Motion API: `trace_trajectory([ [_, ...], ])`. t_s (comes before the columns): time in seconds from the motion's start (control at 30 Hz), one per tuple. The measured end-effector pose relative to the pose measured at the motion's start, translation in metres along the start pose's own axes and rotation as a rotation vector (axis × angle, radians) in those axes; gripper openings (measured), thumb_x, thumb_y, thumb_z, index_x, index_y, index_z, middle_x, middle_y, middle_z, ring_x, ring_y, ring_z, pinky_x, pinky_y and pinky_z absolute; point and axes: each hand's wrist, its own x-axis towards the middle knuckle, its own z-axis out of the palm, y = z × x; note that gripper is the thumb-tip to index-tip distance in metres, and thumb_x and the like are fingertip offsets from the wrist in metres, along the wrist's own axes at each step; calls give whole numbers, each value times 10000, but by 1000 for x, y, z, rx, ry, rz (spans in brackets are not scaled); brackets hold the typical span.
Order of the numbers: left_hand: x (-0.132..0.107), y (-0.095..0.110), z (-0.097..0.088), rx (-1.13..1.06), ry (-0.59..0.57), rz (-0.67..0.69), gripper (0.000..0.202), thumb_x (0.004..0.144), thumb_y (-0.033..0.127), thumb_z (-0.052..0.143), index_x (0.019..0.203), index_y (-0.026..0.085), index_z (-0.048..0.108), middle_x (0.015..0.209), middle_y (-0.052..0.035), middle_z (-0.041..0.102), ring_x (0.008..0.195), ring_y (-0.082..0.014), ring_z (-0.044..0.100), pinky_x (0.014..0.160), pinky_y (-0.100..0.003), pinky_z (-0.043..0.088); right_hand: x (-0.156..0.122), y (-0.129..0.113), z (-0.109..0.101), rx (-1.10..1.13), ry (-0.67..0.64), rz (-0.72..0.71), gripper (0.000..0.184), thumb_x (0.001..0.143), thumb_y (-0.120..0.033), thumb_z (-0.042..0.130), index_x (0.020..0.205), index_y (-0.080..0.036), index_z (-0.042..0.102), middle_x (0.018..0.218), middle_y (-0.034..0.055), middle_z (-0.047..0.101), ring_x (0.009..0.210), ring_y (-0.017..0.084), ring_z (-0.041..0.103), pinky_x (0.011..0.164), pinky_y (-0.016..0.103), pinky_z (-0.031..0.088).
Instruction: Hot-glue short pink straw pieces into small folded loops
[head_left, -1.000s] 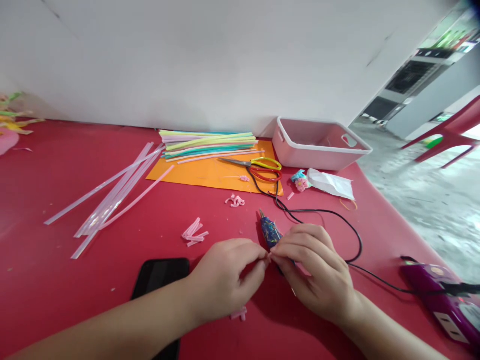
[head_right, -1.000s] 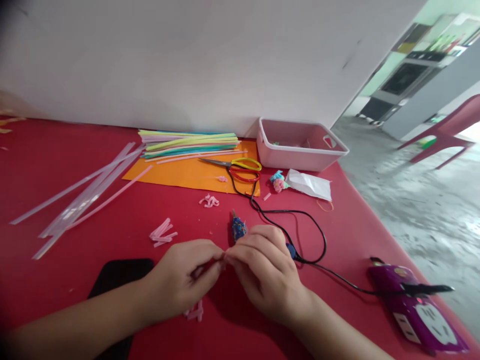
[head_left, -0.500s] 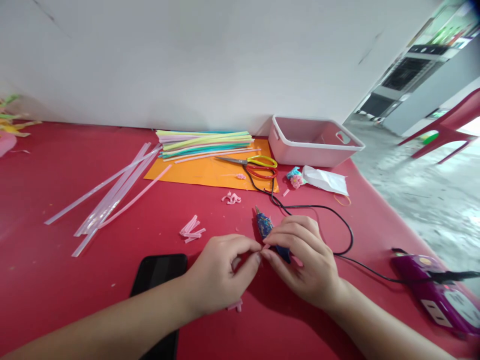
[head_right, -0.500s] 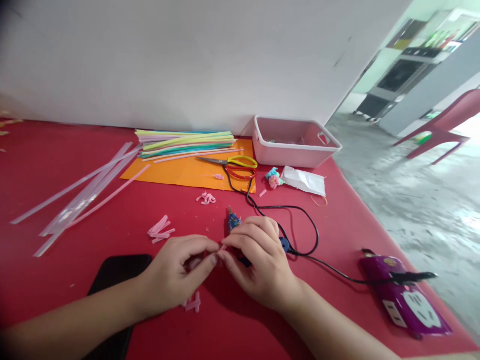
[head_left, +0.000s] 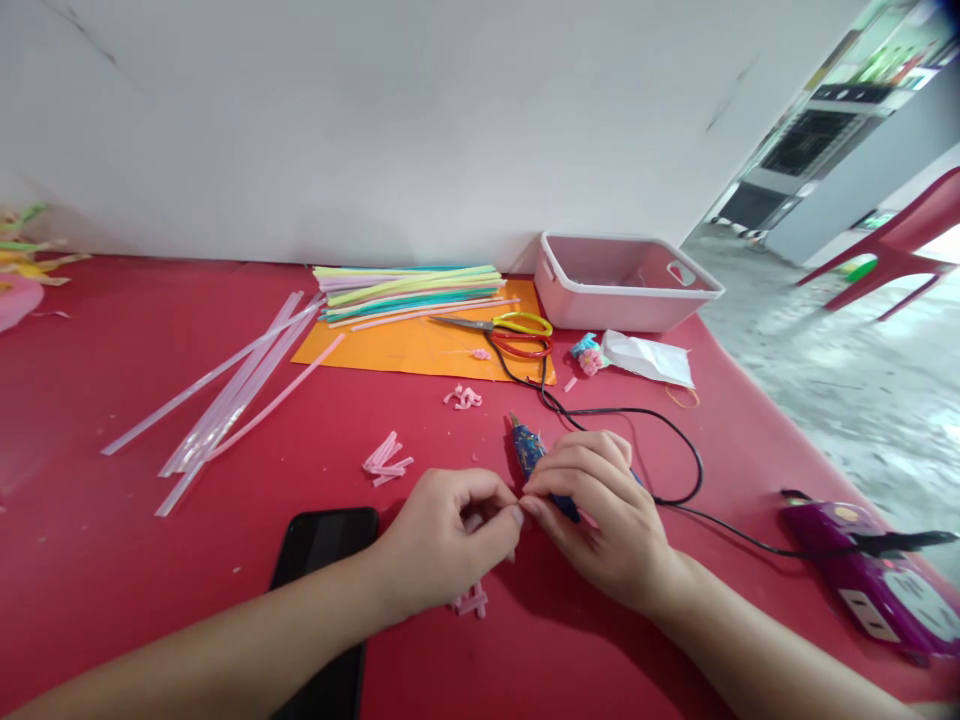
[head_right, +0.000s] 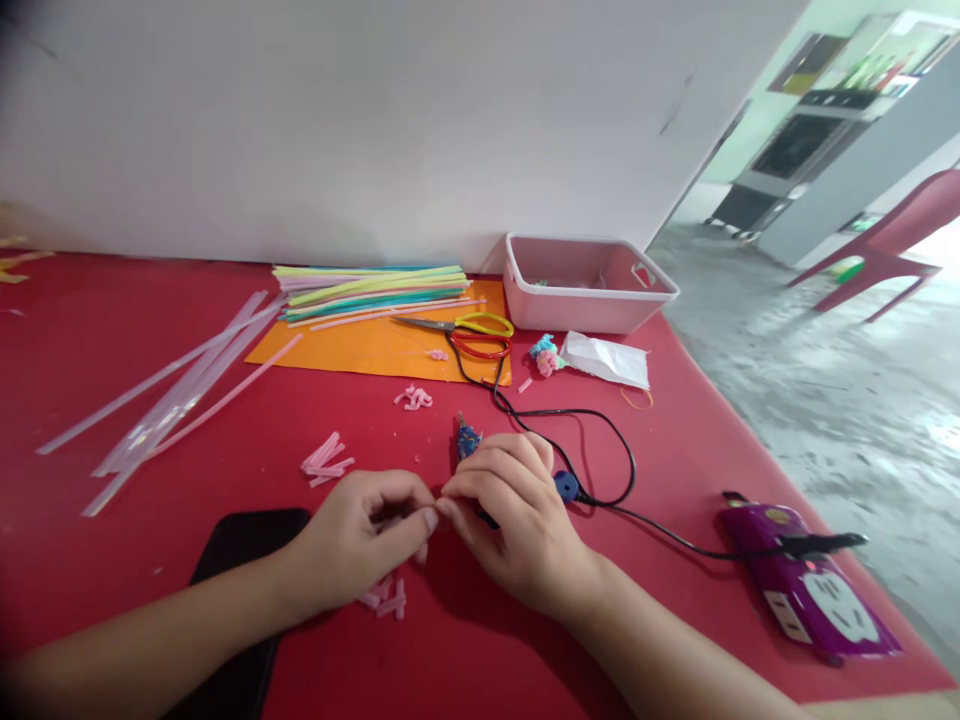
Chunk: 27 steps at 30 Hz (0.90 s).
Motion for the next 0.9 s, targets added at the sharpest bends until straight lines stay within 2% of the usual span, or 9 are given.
trace_trajectory([
  [0.1,0,2,-1,-67,-13,-49,192,812,276,581,659,161,575,555,20,601,482,-80,450,488,-197,342,2,-1,0,-25,31,-16,61,891,-148,664,888,-208,652,824,20,712,857,186,607,801,373,420],
  [0.33,2,3,-1,-154,-28,-97,135,755,229,569,634,169,563,514,47,583,417,-56,396,433,-178,297,2,-4,-1,-61,44,-52,74,888,-118,661,896,-192,664,819,20,729,863,189,596,800,381,396],
  [0.57,5,3,-1,-127,2,-99,159,762,212,540,610,169,555,489,44,575,445,-68,451,461,-182,322,2,-5,1,-119,70,-47,71,880,-128,682,885,-198,673,811,16,739,881,201,584,827,406,393],
  [0.67,5,1,-1,-103,16,-104,177,778,244,559,618,166,561,501,37,590,436,-65,427,456,-187,308,4,-3,1,-119,79,-23,78,857,-152,717,884,-216,683,813,6,746,880,202,588,831,403,411],
  [0.9,5,2,-2,-130,13,-101,139,742,211,550,610,167,557,484,39,586,429,-70,458,459,-182,335,7,-5,1,-114,104,-34,84,852,-138,708,863,-218,682,788,3,746,851,193,603,817,387,431],
])
